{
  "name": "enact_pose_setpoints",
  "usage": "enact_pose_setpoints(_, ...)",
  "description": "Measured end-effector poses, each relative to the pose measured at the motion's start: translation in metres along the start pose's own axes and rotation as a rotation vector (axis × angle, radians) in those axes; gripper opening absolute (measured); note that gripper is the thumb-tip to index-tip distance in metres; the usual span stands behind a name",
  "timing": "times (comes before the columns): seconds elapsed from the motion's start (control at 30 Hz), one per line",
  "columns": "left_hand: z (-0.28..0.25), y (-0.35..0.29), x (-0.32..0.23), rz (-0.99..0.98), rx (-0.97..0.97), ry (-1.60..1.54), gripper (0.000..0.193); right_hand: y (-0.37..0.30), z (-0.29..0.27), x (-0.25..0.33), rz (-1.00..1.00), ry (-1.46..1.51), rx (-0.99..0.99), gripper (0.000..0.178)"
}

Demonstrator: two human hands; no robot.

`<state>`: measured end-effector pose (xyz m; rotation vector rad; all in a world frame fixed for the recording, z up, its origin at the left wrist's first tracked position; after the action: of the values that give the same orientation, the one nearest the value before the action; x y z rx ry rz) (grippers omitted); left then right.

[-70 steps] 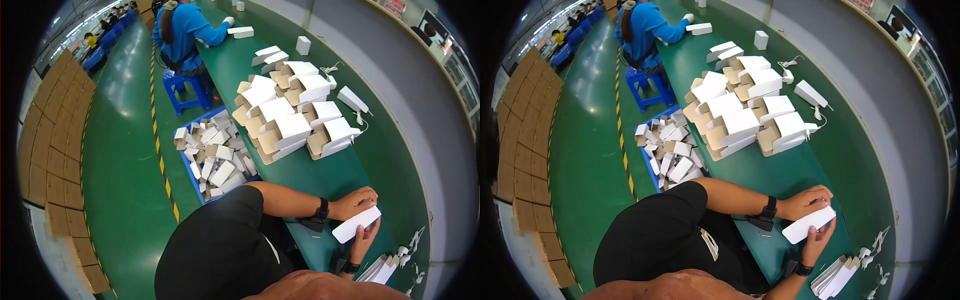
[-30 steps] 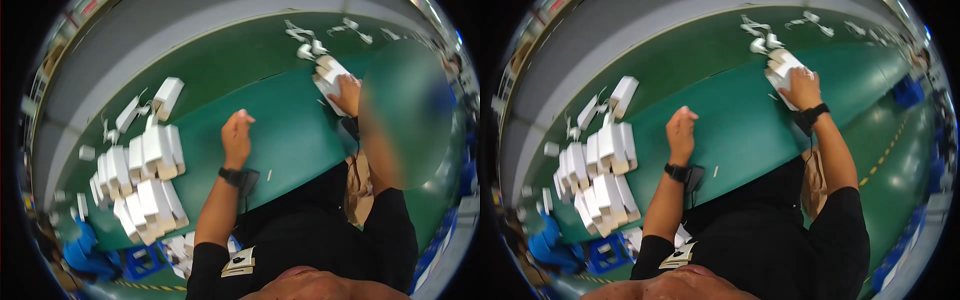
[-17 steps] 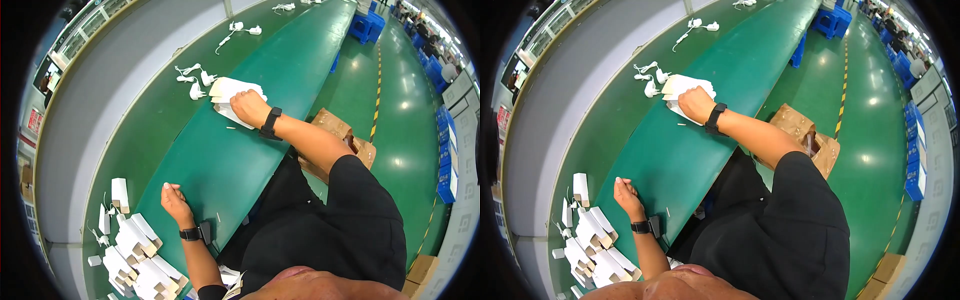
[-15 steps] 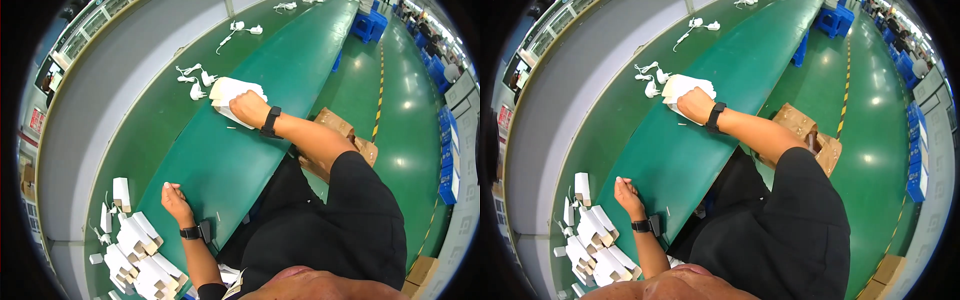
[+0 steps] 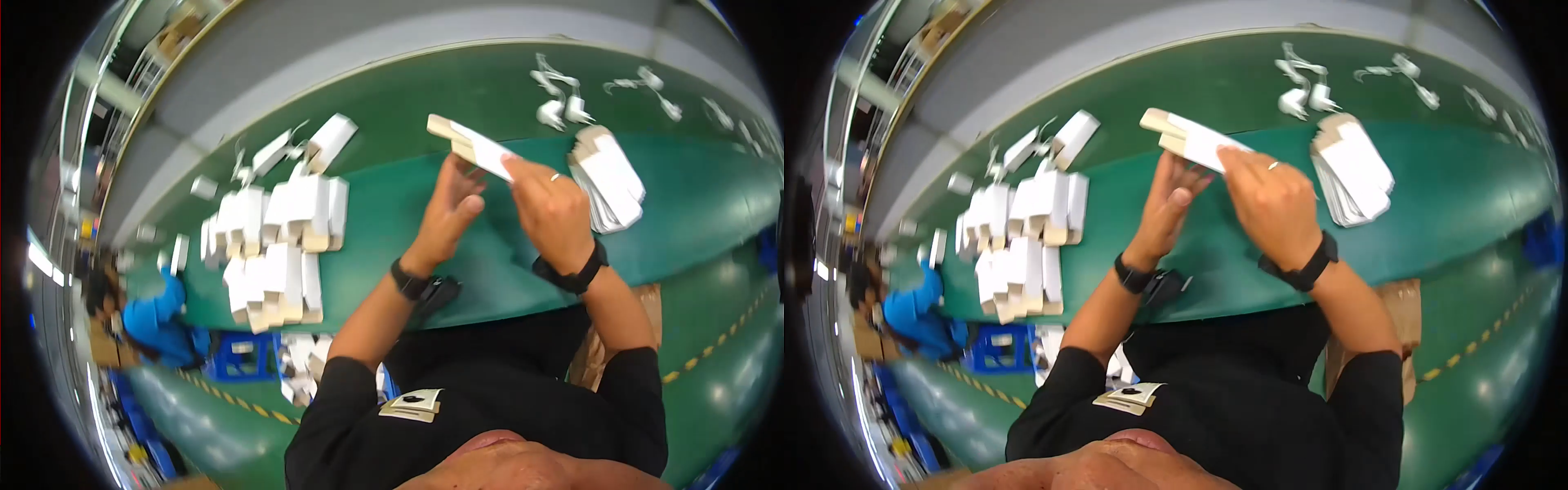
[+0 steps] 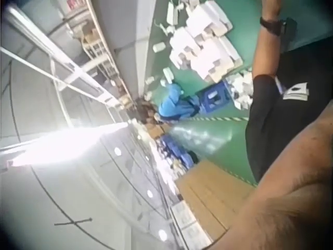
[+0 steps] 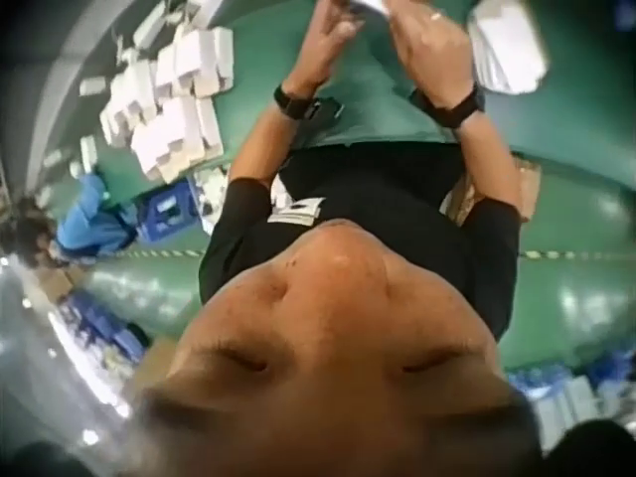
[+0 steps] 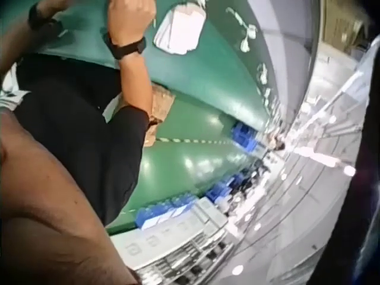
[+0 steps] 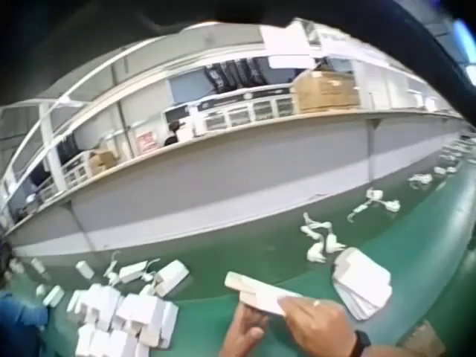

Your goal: The person folds a white box by hand, inserts a white charger and its cable, and closes the box before repeating the process.

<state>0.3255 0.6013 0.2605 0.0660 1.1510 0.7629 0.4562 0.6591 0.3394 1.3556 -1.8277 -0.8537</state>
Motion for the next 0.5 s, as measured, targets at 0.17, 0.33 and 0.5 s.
enact_pose_setpoints(0.17,-0.073,-0.009,0.025,-0.021,-0.216,0.145,0.074,-0.018,0.087,0.050,-0.041,0.397,0.169,0.028)
enact_pose_setpoints(0.33,-0.071,-0.010,0.038,-0.074,-0.081,0.094,0.096,-0.038,0.117,0.003,0.298,0.728,0.372,0.033)
enact_pose_setpoints(0.5,-0.063,-0.025,0.060,-0.190,0.073,0.144,0.098,-0.053,0.144,-0.087,0.511,0.833,0.473,0.032)
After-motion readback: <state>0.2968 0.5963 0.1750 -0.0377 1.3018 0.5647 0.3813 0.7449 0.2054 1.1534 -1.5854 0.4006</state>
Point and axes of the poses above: each hand's wrist, its own y-axis towards the middle knuckle, its own z-axis out of the palm, x = y × z, the point moved 9 cm from there along y, towards the middle knuckle, and after that the axes turned 10 degrees about -x, right-handed, at the moved point
